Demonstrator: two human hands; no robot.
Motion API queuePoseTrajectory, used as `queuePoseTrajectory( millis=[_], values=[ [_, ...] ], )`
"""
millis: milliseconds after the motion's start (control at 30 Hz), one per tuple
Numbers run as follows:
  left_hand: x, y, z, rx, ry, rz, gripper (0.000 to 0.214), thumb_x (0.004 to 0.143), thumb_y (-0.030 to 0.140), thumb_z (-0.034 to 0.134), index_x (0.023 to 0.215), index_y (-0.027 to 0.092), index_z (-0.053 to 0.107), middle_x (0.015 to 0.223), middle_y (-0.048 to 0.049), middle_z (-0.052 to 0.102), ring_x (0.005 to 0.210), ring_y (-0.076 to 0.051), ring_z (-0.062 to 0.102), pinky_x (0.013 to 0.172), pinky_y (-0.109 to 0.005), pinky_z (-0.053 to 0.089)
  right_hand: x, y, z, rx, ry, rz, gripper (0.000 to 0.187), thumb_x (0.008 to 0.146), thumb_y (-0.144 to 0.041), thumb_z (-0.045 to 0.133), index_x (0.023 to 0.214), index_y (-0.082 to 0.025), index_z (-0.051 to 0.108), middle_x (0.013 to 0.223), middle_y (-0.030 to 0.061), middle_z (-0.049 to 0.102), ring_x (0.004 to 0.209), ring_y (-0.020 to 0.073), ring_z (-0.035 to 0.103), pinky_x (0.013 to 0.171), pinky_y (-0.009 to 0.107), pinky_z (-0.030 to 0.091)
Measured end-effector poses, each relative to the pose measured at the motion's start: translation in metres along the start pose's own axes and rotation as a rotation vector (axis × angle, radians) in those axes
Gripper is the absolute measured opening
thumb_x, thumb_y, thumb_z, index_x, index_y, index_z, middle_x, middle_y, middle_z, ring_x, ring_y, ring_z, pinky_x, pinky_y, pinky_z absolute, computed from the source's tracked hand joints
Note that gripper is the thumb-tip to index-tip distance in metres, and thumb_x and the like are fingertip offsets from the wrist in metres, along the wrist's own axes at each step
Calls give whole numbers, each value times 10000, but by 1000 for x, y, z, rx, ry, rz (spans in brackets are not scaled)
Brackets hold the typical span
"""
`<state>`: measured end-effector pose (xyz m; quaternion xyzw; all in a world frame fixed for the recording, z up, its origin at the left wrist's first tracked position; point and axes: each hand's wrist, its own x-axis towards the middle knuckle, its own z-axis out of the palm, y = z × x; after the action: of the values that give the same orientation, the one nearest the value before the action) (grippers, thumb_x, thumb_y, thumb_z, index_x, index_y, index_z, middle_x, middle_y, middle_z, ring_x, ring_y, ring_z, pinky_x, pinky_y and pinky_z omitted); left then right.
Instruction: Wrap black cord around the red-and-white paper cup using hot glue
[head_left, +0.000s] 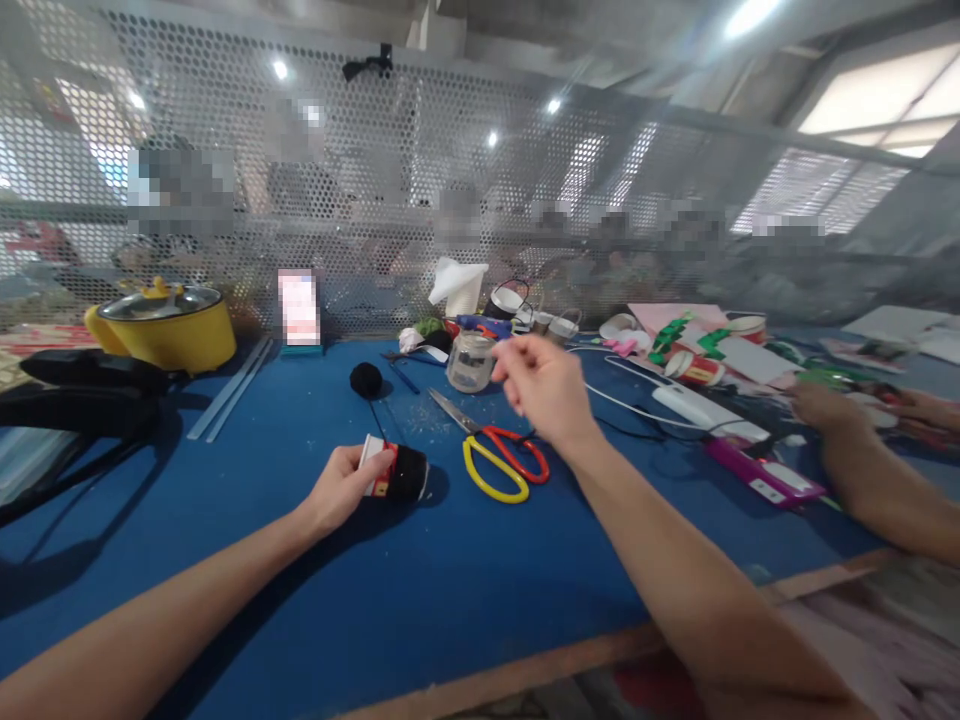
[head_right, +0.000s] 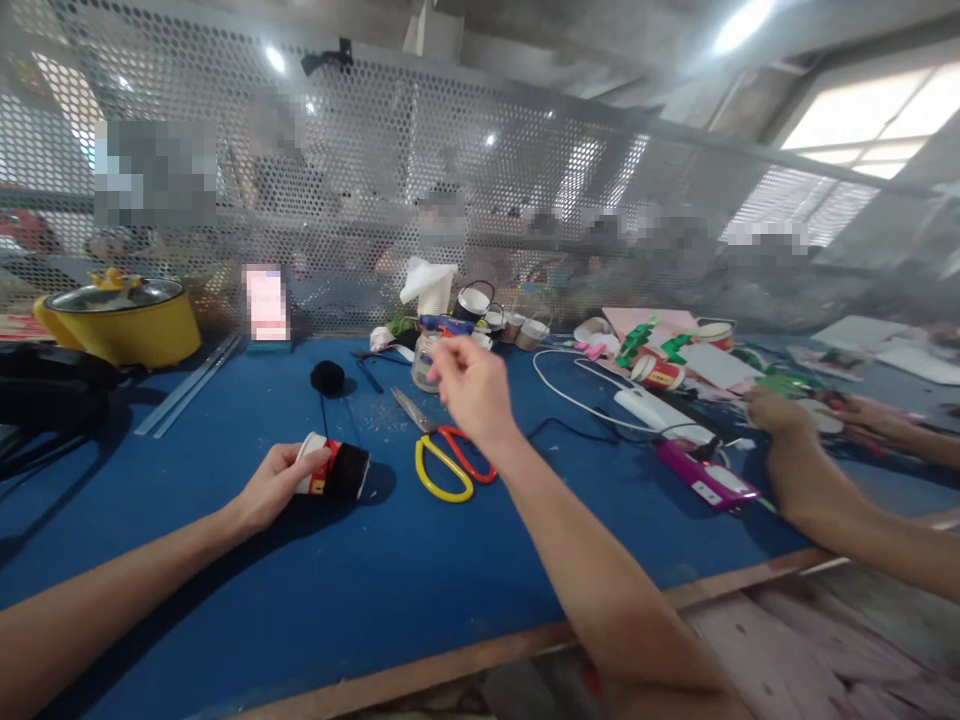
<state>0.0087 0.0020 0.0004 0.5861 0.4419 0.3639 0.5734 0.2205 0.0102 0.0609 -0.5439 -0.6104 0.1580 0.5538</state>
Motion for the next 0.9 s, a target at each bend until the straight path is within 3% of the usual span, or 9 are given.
queuePoseTrajectory(
  millis=[67, 133, 167, 267, 433, 633, 800, 867, 900],
  values=[
    [1, 0, 0, 9, 21, -18, 317, 616, 413, 529, 571, 100, 515, 469, 37, 459, 431, -54, 379, 437, -184, 274, 30, 4, -18, -131, 178, -87, 185, 757, -280, 414, 867, -166, 508, 679, 19, 570, 506, 90, 498, 525, 233, 410],
    [2, -2, 0, 30, 40, -25, 327, 618, 422, 523, 558, 101, 510, 459, 36, 457, 426, -58, 379, 432, -187, 271, 58, 14, -30, -226, 236, 36, 188, 716, -255, 486, 870, -149, 507, 831, 66, 574, 745, 139, 539, 667, 260, 407],
    [3, -2, 0, 38, 49, -25, 329, 616, 423, 524, 552, 101, 508, 454, 36, 455, 424, -59, 377, 430, -189, 270, 69, 20, -33, -213, 193, 181, 187, 708, -279, 502, 835, -142, 509, 836, 77, 574, 801, 155, 535, 694, 265, 403],
    [5, -3, 1, 40, 69, -22, 318, 597, 414, 543, 546, 102, 501, 448, 40, 449, 422, -60, 374, 431, -190, 272, 88, 41, -28, -165, 25, 384, 252, 691, -367, 517, 639, -121, 512, 565, 73, 569, 628, 182, 574, 571, 298, 447],
    [5, -5, 1, 39, 74, -19, 302, 612, 399, 523, 550, 105, 495, 450, 40, 445, 417, -61, 378, 432, -190, 278, 88, 60, -8, -20, -181, 558, 289, 707, -381, 501, 557, -134, 483, 405, 32, 528, 394, 121, 525, 388, 253, 440],
    [4, -7, -1, 77, 65, 7, 290, 654, 375, 461, 562, 105, 513, 448, 29, 452, 414, -76, 397, 429, -201, 296, 82, 61, 0, 108, -53, 448, 189, 691, -257, 521, 555, -144, 454, 400, -27, 471, 322, 53, 427, 311, 156, 339],
    [3, -7, -1, 138, 65, 39, 288, 668, 359, 432, 574, 102, 523, 469, 18, 463, 441, -87, 411, 441, -211, 314, 60, 37, -4, 205, 98, 225, 79, 674, -243, 496, 694, -174, 465, 559, -40, 518, 485, 63, 504, 438, 160, 399],
    [3, -6, -2, 181, 74, 60, 281, 672, 352, 427, 562, 108, 511, 464, 22, 447, 435, -83, 395, 432, -209, 303, 42, 22, -6, 300, 104, 153, 111, 635, -185, 509, 736, -171, 466, 638, -26, 546, 539, 74, 526, 498, 183, 425],
    [3, -6, -3, 206, 82, 70, 277, 673, 349, 426, 550, 113, 502, 457, 27, 434, 427, -79, 382, 425, -207, 292, 32, 15, -6, 372, 35, 157, 133, 614, -149, 502, 743, -161, 473, 679, -10, 561, 536, 79, 528, 501, 199, 431]
  ],
)
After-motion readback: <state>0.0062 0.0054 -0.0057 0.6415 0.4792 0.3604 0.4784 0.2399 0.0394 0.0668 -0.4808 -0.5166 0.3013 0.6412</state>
